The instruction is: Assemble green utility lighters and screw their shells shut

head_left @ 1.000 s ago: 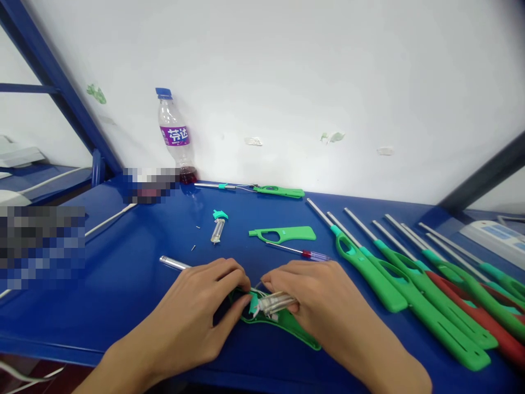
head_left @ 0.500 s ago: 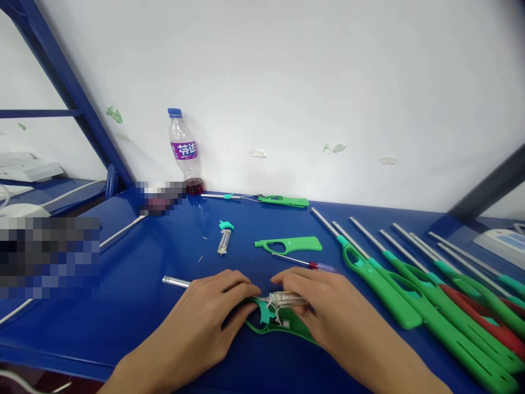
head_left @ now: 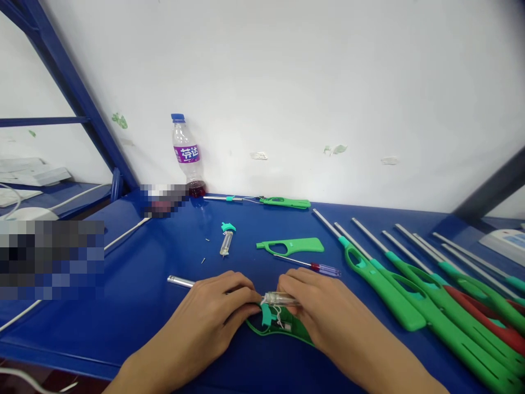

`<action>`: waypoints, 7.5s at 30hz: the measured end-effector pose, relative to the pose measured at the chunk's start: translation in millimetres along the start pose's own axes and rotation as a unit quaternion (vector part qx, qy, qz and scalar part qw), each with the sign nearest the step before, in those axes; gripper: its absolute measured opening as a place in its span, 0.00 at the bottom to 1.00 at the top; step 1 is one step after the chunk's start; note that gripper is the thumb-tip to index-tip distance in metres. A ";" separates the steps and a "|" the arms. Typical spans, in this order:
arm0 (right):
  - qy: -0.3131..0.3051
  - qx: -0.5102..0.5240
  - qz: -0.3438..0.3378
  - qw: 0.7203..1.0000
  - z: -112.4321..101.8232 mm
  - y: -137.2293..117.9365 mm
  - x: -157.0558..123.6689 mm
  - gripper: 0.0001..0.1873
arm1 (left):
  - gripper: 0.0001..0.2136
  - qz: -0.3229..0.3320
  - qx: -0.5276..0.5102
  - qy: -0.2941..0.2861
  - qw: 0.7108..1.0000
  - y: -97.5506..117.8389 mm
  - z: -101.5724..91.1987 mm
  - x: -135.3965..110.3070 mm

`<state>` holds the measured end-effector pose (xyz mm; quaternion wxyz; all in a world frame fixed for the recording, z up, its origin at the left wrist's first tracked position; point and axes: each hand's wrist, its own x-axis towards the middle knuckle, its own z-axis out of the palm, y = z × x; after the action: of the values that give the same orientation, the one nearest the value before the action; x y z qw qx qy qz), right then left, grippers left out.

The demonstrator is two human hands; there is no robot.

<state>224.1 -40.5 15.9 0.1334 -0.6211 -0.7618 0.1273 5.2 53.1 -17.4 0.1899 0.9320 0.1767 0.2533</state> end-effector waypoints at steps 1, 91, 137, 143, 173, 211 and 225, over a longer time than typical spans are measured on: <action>-0.006 0.002 0.001 1.000 -1.4 -1.1 0.0 0.19 | 0.07 0.000 -0.002 0.002 1.000 0.0 -0.1 0.3; 0.125 0.069 -0.001 0.990 -8.1 2.6 -12.3 0.18 | 0.09 -0.050 -0.045 0.144 0.987 18.1 0.5 2.6; 0.147 -0.017 -0.045 0.988 -5.2 2.9 -9.7 0.09 | 0.12 0.013 -0.012 0.136 0.991 21.2 3.3 3.2; 0.148 -0.016 -0.048 0.988 -4.0 2.0 -11.1 0.11 | 0.12 0.031 -0.011 0.140 0.990 23.2 0.9 5.5; 0.098 -0.014 -0.038 0.994 3.9 9.0 -8.8 0.11 | 0.13 0.073 -0.010 0.147 0.986 15.8 3.8 0.0; 0.197 0.029 -0.069 0.978 -2.2 8.8 -12.3 0.04 | 0.08 0.020 -0.032 0.196 0.980 20.5 5.1 1.3; 0.166 0.076 -0.056 0.982 -8.0 5.4 -14.9 0.06 | 0.09 0.023 -0.055 0.195 0.979 23.3 3.2 2.1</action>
<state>234.8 -53.8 20.8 0.3115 -0.5781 -0.7506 0.0728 14.1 33.0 -8.8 0.1971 0.8567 0.1746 0.4436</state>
